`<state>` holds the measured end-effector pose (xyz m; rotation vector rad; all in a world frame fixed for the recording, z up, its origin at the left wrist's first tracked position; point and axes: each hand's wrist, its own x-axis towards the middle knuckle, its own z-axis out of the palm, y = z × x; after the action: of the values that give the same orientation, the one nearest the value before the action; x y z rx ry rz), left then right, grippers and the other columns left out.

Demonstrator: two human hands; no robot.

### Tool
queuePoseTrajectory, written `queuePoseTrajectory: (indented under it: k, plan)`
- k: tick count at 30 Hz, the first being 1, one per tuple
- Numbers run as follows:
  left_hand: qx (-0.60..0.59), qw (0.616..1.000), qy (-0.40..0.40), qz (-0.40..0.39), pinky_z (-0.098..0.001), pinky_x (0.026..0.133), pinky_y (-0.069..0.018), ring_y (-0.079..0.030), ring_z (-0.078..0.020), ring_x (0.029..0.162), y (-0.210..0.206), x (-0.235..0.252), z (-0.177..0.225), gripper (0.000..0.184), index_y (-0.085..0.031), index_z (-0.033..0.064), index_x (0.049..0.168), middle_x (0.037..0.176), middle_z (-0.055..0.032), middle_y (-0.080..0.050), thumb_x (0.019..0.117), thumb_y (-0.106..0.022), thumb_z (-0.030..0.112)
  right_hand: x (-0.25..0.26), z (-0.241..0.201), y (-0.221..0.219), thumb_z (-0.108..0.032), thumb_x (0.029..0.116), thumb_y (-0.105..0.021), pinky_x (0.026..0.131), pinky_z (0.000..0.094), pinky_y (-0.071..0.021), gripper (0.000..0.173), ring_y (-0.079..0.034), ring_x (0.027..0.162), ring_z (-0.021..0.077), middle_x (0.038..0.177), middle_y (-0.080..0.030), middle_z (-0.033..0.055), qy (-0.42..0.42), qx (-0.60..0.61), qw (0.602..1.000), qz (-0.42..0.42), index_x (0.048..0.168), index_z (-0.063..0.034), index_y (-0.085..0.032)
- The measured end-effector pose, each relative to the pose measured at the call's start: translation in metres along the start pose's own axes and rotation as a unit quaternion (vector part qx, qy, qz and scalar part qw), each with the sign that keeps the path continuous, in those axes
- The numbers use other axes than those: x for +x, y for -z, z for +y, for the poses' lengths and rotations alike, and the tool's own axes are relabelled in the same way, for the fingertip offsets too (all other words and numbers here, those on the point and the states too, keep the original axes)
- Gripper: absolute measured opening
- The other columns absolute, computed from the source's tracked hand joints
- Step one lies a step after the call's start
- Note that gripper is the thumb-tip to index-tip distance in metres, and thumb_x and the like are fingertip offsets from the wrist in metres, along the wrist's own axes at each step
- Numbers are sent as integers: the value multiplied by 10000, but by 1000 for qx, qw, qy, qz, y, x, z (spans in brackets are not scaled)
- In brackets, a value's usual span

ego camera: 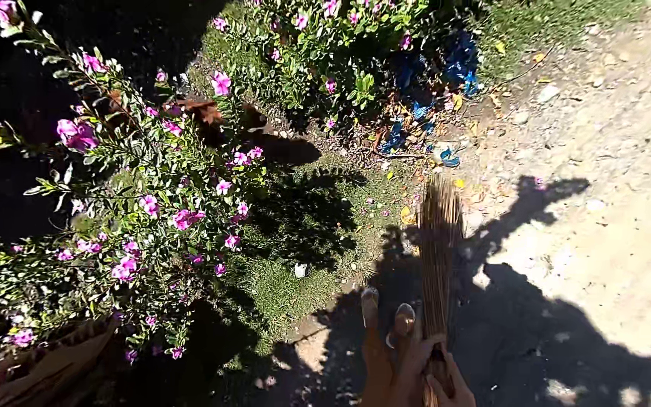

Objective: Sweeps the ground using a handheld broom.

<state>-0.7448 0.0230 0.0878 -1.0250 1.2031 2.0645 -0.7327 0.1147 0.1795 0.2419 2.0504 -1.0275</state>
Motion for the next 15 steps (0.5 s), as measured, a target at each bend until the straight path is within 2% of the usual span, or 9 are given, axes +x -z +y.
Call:
queuePoseTrajectory:
  k: [2, 4, 6, 7, 9, 10, 12, 14, 15]
  plan:
    - [4, 994, 8, 112, -467, 1212, -290, -273, -337, 1518, 25, -14, -8, 883, -15, 33, 1629, 1666, -260, -152, 979, -609, 106, 14, -6, -2, -25, 953, -590, 1192, 497, -318, 697, -381, 1442, 455, 1570, -291, 368, -23, 40, 992, -117, 1540, 129, -248]
    - [-37, 964, 20, 261, -525, 1158, -366, -368, -396, 1459, 48, -5, -20, 930, -10, 38, 1627, 1622, -297, -251, 942, -636, 80, 53, -6, -10, -34, 977, -551, 1174, 452, -353, 645, -439, 1417, 368, 1564, -359, 307, -57, 80, 965, -242, 1555, 69, -283]
    - [-93, 942, 9, 323, -515, 1164, -353, -340, -423, 1457, 60, 16, -19, 952, 44, 26, 1615, 1624, -324, -196, 935, -621, -14, 98, 0, -19, -26, 987, -525, 1147, 444, -381, 599, -467, 1389, 339, 1550, -394, 280, -82, 106, 943, -304, 1548, 39, -327]
    - [-91, 945, 5, 313, -503, 1165, -355, -338, -425, 1455, 63, 32, -18, 950, 43, 6, 1608, 1618, -336, -190, 933, -625, -21, 112, -4, -19, -9, 998, -521, 1146, 456, -378, 578, -463, 1389, 353, 1546, -396, 286, -98, 108, 945, -291, 1544, 37, -338]
    - [-16, 975, 15, 221, -490, 1148, -394, -392, -413, 1424, 55, 71, -5, 896, -65, -41, 1597, 1578, -347, -279, 934, -655, 79, 123, -19, -8, -6, 1016, -512, 1177, 490, -330, 564, -419, 1423, 393, 1551, -379, 309, -118, 100, 971, -181, 1547, 46, -329]
    - [8, 986, 36, 165, -481, 1140, -401, -427, -385, 1407, 41, 85, 13, 847, -134, -16, 1603, 1565, -314, -341, 953, -658, 128, 125, -24, 4, -13, 1018, -506, 1186, 491, -316, 570, -407, 1431, 398, 1552, -372, 316, -115, 93, 982, -116, 1551, 53, -315]
    - [-6, 997, 60, 46, -416, 1105, -437, -492, -282, 1369, 5, 103, 52, 755, -184, 92, 1626, 1576, -204, -404, 1004, -591, 225, 136, -34, 41, -34, 1002, -520, 1172, 517, -325, 582, -434, 1405, 428, 1513, -410, 345, -78, 46, 996, -16, 1539, 78, -325]
    - [-34, 999, 15, -26, -455, 1022, -479, -534, -342, 1278, -22, 120, 63, 785, -122, 39, 1621, 1525, -297, -406, 996, -571, 196, 135, -43, 65, -28, 992, -527, 1190, 533, -302, 612, -409, 1424, 457, 1528, -383, 357, -42, 2, 999, 16, 1542, 103, -290]
    - [-42, 998, -17, -45, -461, 1017, -485, -533, -356, 1278, -31, 128, 65, 799, -100, 22, 1615, 1526, -320, -384, 991, -578, 162, 131, -48, 73, -27, 983, -540, 1196, 532, -294, 649, -392, 1432, 467, 1542, -351, 366, -28, -9, 999, 18, 1547, 117, -253]
